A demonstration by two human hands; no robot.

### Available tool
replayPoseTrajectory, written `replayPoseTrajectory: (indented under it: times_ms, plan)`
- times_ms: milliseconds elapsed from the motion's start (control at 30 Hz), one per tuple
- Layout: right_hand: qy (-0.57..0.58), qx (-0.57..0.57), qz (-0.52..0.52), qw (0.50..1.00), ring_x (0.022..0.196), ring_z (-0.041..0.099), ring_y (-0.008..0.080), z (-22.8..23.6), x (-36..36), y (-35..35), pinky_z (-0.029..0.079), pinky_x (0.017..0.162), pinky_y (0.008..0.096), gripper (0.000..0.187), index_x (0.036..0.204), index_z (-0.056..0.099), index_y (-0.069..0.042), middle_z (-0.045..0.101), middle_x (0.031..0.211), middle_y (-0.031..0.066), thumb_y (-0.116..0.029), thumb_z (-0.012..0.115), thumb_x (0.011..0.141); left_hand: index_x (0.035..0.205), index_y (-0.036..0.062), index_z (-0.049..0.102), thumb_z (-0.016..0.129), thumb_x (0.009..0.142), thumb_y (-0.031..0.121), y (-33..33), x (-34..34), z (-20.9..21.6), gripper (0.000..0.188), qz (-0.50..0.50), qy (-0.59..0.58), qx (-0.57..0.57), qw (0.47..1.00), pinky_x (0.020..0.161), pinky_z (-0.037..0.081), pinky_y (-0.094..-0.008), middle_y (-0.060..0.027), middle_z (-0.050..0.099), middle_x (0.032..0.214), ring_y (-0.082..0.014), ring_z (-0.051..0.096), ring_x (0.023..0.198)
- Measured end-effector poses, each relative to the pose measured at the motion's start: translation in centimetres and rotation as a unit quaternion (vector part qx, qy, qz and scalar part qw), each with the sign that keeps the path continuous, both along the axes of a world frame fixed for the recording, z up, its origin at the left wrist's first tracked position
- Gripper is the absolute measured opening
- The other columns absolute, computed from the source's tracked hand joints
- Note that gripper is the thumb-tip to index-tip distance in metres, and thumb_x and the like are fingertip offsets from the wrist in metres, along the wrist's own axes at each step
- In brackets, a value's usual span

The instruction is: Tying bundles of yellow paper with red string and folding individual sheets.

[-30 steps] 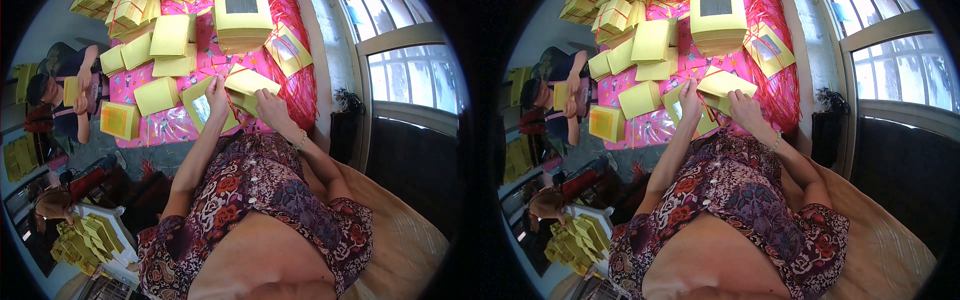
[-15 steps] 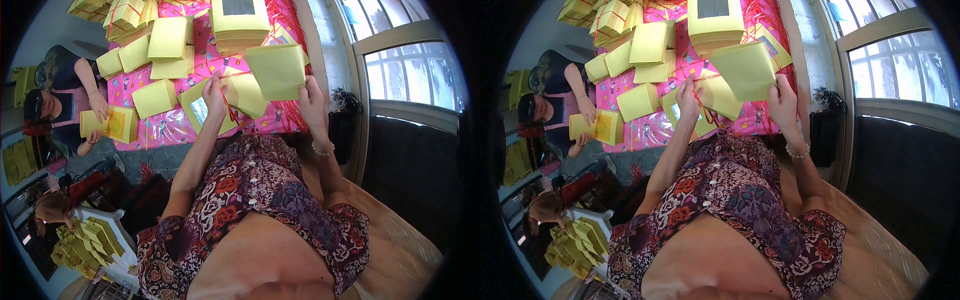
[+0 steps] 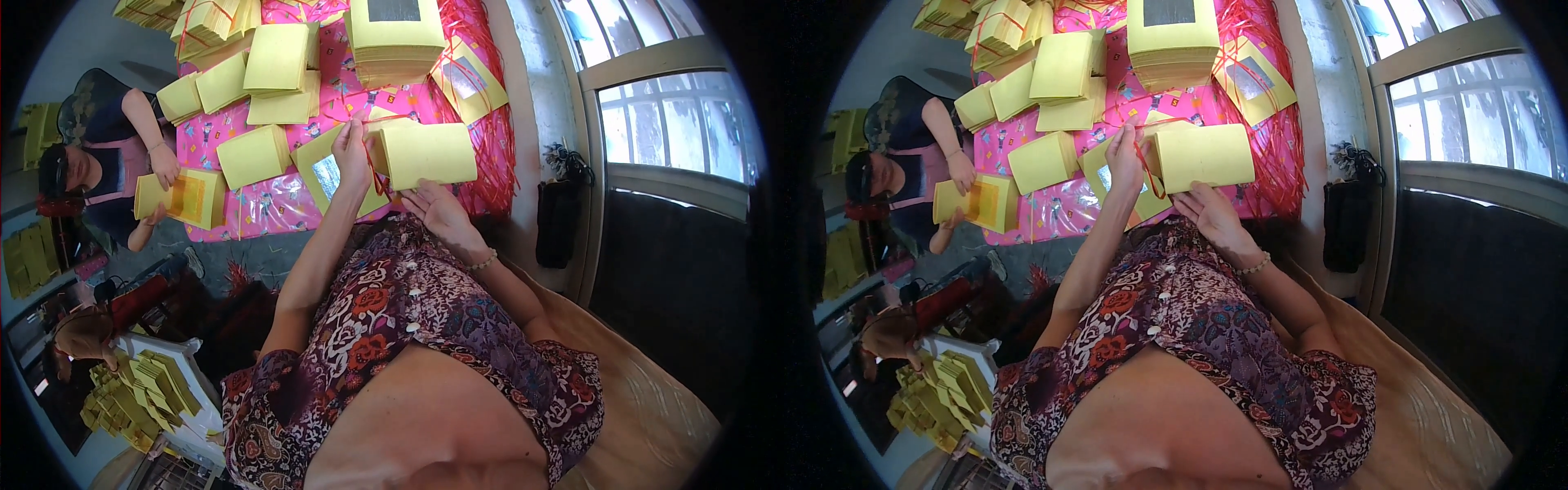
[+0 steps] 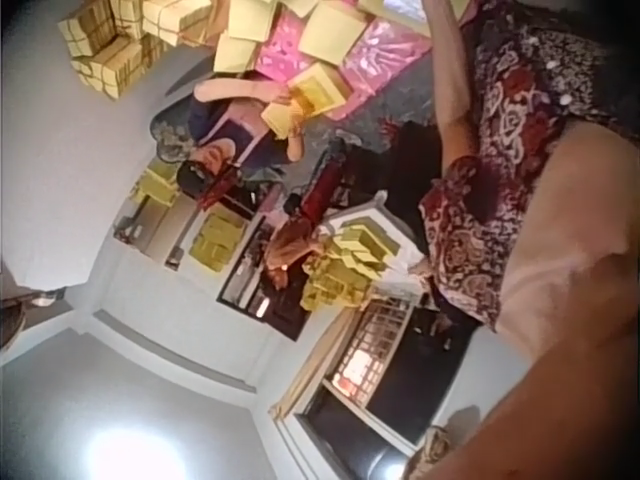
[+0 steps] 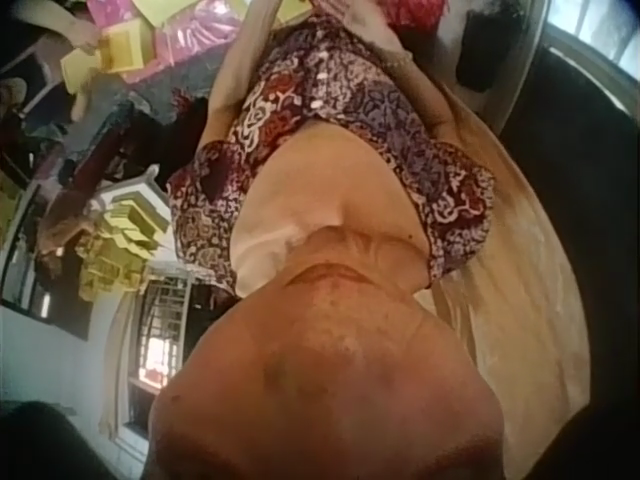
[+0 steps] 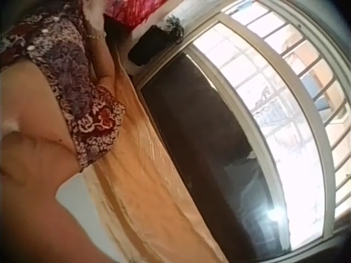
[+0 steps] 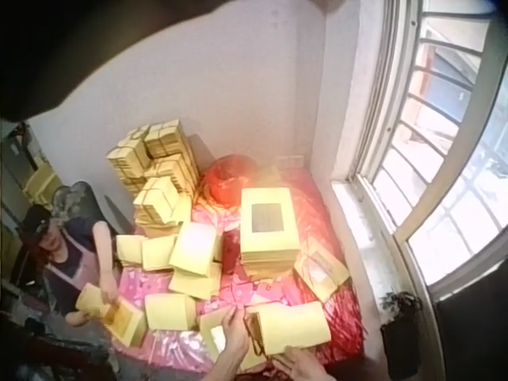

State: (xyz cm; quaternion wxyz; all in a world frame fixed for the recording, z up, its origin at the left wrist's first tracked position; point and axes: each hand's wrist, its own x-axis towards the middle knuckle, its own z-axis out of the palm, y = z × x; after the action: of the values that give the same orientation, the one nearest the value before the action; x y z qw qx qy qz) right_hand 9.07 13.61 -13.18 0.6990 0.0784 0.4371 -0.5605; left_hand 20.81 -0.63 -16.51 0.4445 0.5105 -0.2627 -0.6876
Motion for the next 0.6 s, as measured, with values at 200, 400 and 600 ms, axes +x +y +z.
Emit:
replayPoseTrajectory:
  times_ms: [200,400,600]
  plan:
    - [0.035,0.029,0.016,0.999,0.103,0.062,0.0217,-0.9,0.3,0.4,0.052,0.087,0.0336,0.026,0.119,0.053,-0.008,0.061,0.117,0.0084,-0.019,0.056,0.095,0.115,0.007,0.065,0.052,0.098,0.024,0.2,0.0,0.2,0.027,-0.081,-0.004,-0.089,0.993,0.085,0.046,-0.0267,0.0009,0.063,0.107,-0.0087,0.055,0.096]
    - [0.017,0.029,0.039,0.999,0.102,0.063,0.0204,-1.1,-0.2,0.3,0.052,0.083,0.0336,0.027,0.118,0.053,-0.009,0.063,0.113,0.0078,-0.02,0.058,0.094,0.104,0.001,0.069,0.055,0.093,0.017,0.9,0.0,-1.8,0.024,-0.275,-0.116,-0.17,0.939,0.064,0.047,-0.0236,-0.0047,0.067,0.083,-0.0064,0.059,0.071]
    - [0.068,0.069,0.11,0.989,0.098,0.06,0.017,1.0,-4.1,1.4,0.05,0.079,0.0303,0.037,0.12,0.052,-0.008,0.061,0.112,0.0069,-0.031,0.061,0.092,0.103,0.0045,0.071,0.056,0.09,0.017,0.5,-0.2,-2.4,0.022,-0.287,-0.224,-0.246,0.898,0.056,0.042,-0.024,-0.0071,0.064,0.071,-0.0078,0.055,0.06]
